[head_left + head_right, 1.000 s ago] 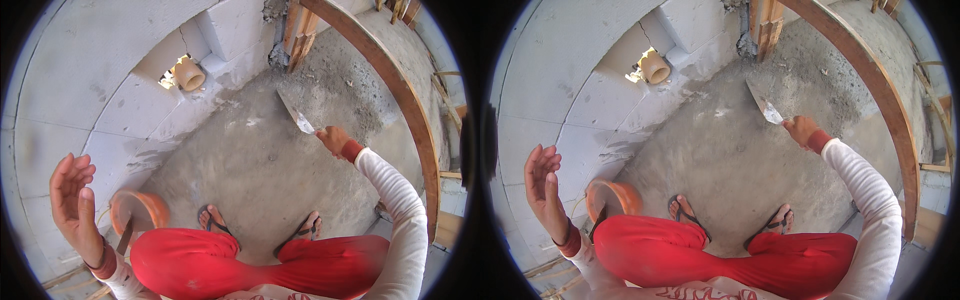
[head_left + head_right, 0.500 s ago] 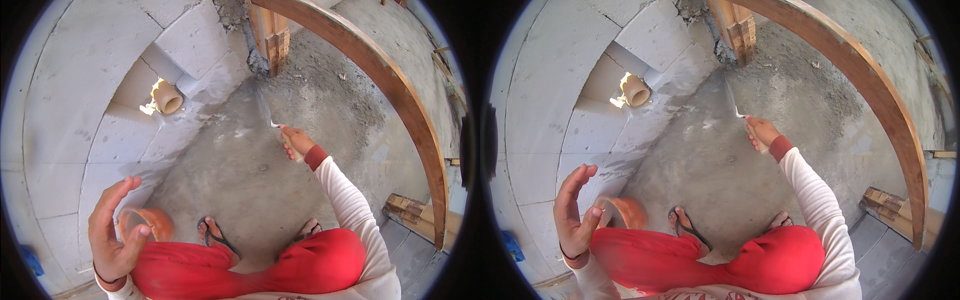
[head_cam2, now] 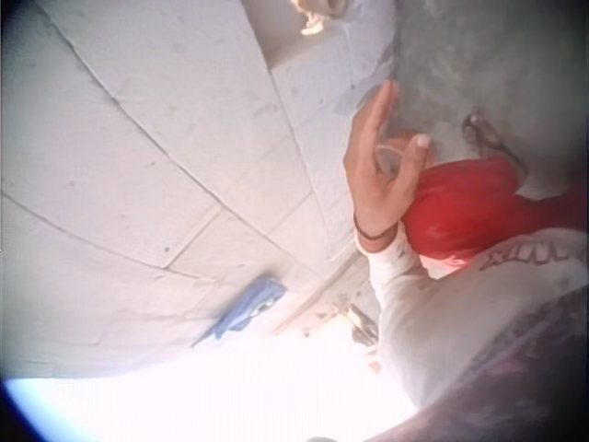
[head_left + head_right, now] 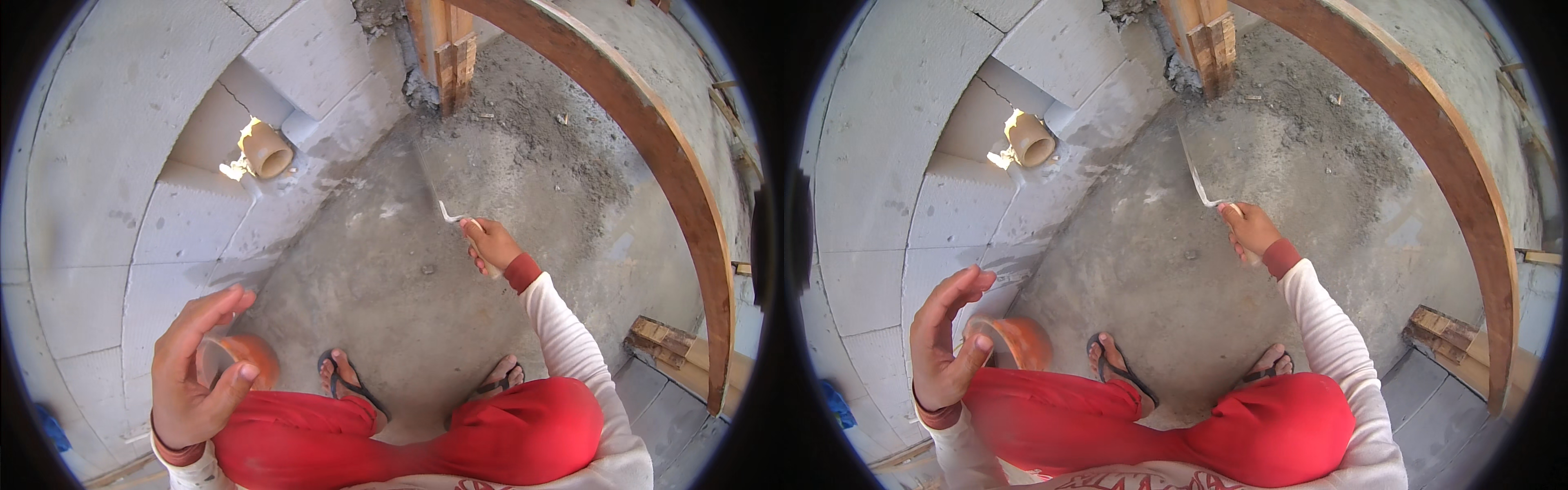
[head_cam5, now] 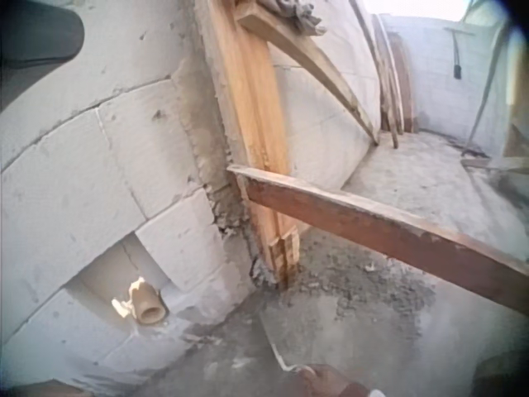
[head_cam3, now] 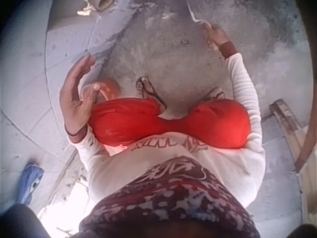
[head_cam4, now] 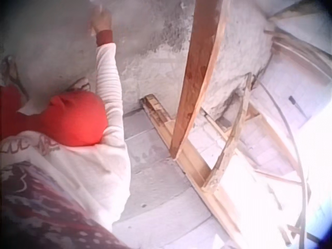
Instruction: The person smooths wet concrete on the floor using a trowel while holding a piece of wood for alignment.
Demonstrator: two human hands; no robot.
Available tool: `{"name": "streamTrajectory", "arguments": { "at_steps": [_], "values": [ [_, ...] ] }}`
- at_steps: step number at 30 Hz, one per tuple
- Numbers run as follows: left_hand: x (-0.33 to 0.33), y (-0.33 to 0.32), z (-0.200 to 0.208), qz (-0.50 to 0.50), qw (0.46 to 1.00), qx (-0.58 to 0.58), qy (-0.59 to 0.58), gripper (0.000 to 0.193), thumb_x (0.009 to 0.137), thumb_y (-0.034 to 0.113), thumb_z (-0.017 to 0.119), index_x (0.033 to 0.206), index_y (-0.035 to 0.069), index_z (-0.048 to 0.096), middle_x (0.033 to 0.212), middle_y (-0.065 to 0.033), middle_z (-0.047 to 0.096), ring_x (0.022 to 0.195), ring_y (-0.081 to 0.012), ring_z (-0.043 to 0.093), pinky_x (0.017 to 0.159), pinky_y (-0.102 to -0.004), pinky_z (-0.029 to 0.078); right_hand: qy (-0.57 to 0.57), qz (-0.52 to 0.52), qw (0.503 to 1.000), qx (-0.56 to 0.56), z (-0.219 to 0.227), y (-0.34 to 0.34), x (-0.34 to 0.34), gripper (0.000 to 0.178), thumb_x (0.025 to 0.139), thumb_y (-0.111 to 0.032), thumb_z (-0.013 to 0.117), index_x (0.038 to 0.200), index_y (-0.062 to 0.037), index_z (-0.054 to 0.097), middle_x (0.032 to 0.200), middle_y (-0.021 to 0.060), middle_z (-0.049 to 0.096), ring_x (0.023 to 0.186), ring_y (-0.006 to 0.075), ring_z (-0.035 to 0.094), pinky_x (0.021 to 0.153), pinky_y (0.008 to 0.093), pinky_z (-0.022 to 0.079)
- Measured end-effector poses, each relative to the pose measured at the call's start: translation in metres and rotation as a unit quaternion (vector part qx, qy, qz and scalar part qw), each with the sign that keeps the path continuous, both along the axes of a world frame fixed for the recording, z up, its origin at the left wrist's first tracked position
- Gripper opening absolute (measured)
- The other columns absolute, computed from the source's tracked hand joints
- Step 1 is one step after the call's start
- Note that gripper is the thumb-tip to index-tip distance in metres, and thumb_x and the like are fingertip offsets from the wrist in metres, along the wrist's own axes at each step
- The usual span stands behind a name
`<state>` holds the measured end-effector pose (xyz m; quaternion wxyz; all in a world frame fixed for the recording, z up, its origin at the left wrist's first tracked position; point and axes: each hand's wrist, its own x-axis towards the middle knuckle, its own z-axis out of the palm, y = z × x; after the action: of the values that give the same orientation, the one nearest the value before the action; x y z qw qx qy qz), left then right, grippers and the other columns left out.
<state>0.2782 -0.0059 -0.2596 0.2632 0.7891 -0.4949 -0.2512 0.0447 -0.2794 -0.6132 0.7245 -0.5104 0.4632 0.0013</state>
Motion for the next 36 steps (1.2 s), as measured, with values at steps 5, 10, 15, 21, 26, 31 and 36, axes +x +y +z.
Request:
{"name": "streamTrajectory", "arguments": {
  "at_steps": [5, 10, 15, 21, 26, 31, 36],
  "values": [
    [0.006, 0.009, 0.006, 0.008, 1.0, -0.015, -0.012, 0.061, 0.085, 0.016, 0.077, 0.137, -0.006, 0.056, 0.126, -0.0221, 0.067, 0.118, -0.0312, 0.064, 0.101, -0.0399, 0.048, 0.039, -0.099, 0.994, 0.021, -0.001, -0.025, -0.041, 0.041, 0.104, -0.047, 0.055, 0.1, -0.0063, 0.058, 0.063, 0.002, 0.053, 0.043, 0.0121, 0.05, 0.037, 0.0325, 0.041],
    [0.007, 0.019, 0.007, 0.042, 0.999, -0.014, 0.01, 0.062, 0.085, 0.018, 0.078, 0.137, -0.006, 0.057, 0.124, -0.0222, 0.068, 0.116, -0.0313, 0.065, 0.1, -0.0394, 0.049, 0.11, -0.052, 0.97, -0.212, 0.009, -0.009, -0.06, 0.043, 0.104, -0.048, 0.054, 0.098, -0.0054, 0.055, 0.066, 0.0098, 0.058, 0.047, 0.0226, 0.057, 0.043, 0.0387, 0.046],
    [0.014, 0.022, 0.003, -0.017, 1.0, -0.026, -0.007, 0.061, 0.084, 0.017, 0.078, 0.136, -0.007, 0.057, 0.122, -0.0227, 0.069, 0.111, -0.0316, 0.066, 0.097, -0.0394, 0.05, 0.119, 0.263, 0.827, -0.483, 0.041, 0.032, 0.01, 0.047, 0.102, -0.045, 0.055, 0.105, 0.0012, 0.059, 0.085, 0.0305, 0.07, 0.078, 0.0496, 0.069, 0.072, 0.056, 0.055],
    [0.019, 0.039, 0.01, -0.024, 0.999, -0.031, -0.018, 0.061, 0.083, 0.015, 0.078, 0.136, -0.007, 0.058, 0.121, -0.0227, 0.069, 0.106, -0.0309, 0.066, 0.095, -0.0391, 0.05, 0.265, 0.274, 0.757, -0.531, 0.029, -0.061, 0.002, 0.05, 0.104, -0.046, 0.052, 0.104, 0.002, 0.061, 0.085, 0.0284, 0.071, 0.084, 0.0485, 0.07, 0.075, 0.0556, 0.055],
    [0.023, 0.047, 0.005, -0.026, 0.999, -0.032, 0.007, 0.061, 0.082, 0.013, 0.078, 0.135, -0.007, 0.058, 0.12, -0.0216, 0.07, 0.102, -0.0288, 0.066, 0.092, -0.0382, 0.05, 0.248, 0.3, 0.76, -0.52, 0.039, -0.039, 0.013, 0.051, 0.104, -0.047, 0.051, 0.104, 0.0022, 0.063, 0.087, 0.0289, 0.072, 0.086, 0.0486, 0.07, 0.077, 0.0563, 0.055],
    [0.027, 0.043, 0.006, -0.078, 0.997, -0.005, 0.003, 0.066, 0.088, 0.027, 0.077, 0.14, -0.007, 0.053, 0.119, -0.0213, 0.069, 0.107, -0.0279, 0.064, 0.095, -0.0389, 0.048, 0.216, 0.293, 0.786, -0.501, 0.035, -0.024, 0.04, 0.055, 0.104, -0.05, 0.049, 0.107, 0.0025, 0.065, 0.088, 0.0313, 0.07, 0.088, 0.0497, 0.069, 0.08, 0.0568, 0.055],
    [0.023, 0.036, 0.005, -0.075, 0.997, -0.027, -0.001, 0.062, 0.083, 0.016, 0.078, 0.136, -0.007, 0.057, 0.118, -0.0215, 0.07, 0.102, -0.0284, 0.065, 0.093, -0.0382, 0.049, 0.263, 0.201, 0.754, -0.567, -0.022, -0.106, -0.054, 0.062, 0.103, -0.056, 0.05, 0.099, 0.0038, 0.067, 0.079, 0.0279, 0.07, 0.07, 0.0453, 0.07, 0.061, 0.0517, 0.056]
  ]
}}
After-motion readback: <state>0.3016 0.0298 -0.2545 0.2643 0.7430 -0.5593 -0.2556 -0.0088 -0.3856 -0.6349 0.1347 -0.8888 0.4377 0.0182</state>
